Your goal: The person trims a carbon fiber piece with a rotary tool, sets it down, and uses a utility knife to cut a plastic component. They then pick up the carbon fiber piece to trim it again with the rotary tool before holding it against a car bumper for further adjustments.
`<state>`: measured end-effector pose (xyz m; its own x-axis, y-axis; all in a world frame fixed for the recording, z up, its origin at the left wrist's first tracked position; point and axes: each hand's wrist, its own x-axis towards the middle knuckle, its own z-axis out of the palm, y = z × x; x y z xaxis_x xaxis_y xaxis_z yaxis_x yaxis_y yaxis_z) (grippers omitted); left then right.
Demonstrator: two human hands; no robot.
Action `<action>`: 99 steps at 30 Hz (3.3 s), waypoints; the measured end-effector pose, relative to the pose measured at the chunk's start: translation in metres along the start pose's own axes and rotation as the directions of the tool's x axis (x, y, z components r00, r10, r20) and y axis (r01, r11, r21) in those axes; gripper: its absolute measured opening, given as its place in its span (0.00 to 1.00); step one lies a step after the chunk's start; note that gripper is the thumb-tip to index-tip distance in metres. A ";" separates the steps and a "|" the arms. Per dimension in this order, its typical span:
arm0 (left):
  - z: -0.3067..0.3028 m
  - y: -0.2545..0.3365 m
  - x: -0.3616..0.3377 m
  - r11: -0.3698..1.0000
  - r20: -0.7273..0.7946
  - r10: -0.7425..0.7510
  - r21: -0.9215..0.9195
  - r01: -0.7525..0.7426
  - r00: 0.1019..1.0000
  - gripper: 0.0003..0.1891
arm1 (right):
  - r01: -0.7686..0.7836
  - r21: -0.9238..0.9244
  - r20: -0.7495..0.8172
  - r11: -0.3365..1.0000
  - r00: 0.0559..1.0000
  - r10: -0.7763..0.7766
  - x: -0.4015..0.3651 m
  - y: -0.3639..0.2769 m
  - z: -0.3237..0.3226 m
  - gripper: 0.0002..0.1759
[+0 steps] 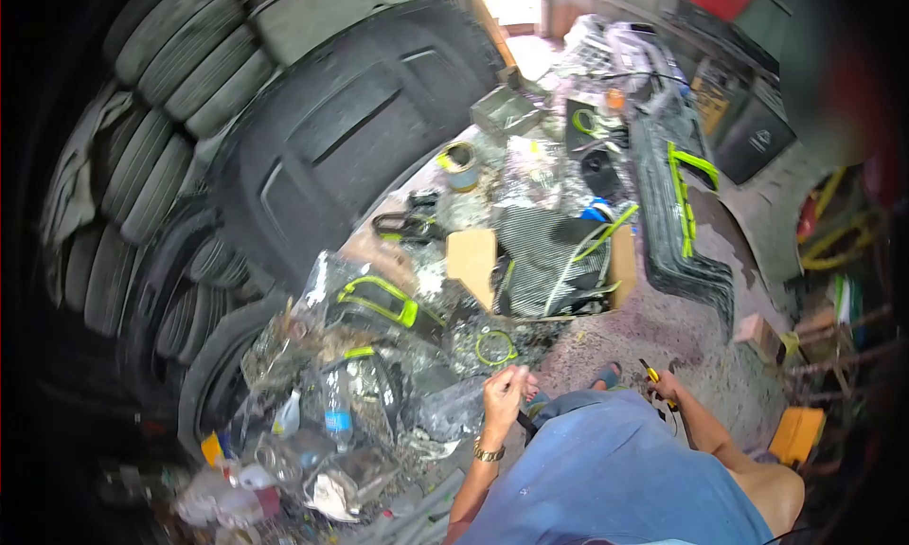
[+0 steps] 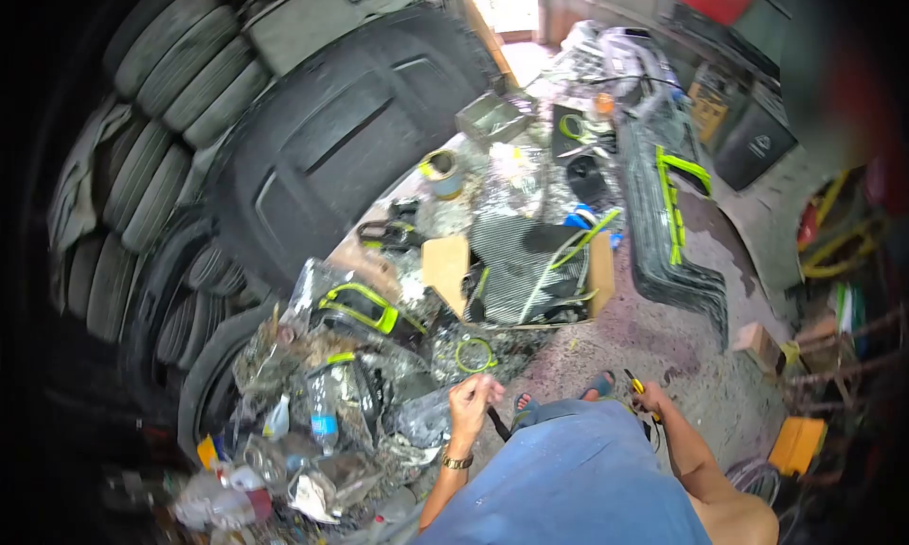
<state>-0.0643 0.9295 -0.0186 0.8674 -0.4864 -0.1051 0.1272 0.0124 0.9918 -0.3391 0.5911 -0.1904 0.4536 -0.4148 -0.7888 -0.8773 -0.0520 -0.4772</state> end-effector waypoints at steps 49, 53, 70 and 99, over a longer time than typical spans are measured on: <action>0.114 0.066 0.008 0.916 0.420 -0.397 0.123 0.382 0.816 0.30 | -0.208 -0.080 0.451 0.975 0.864 0.221 0.246 -0.016 -0.039 0.06; 0.109 0.029 -0.029 0.846 0.236 -0.524 0.031 0.532 0.819 0.32 | -0.179 -0.084 0.459 0.980 0.866 0.197 0.247 -0.026 -0.044 0.07; -0.001 -0.051 -0.119 0.564 -0.278 -0.461 0.641 0.520 0.843 0.26 | 0.001 -0.036 0.311 0.999 0.950 0.011 0.170 -0.039 -0.054 0.07; -0.095 -0.017 -0.075 0.847 0.131 -0.223 0.517 0.125 0.966 0.23 | -0.061 -0.137 0.129 0.989 0.988 0.079 0.039 -0.058 0.040 0.16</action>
<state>-0.0860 1.0486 -0.0347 0.7466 -0.5870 -0.3130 -0.0324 -0.5020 0.8643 -0.2646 0.6145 -0.2088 0.3994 -0.2968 -0.8674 -0.9166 -0.1504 -0.3705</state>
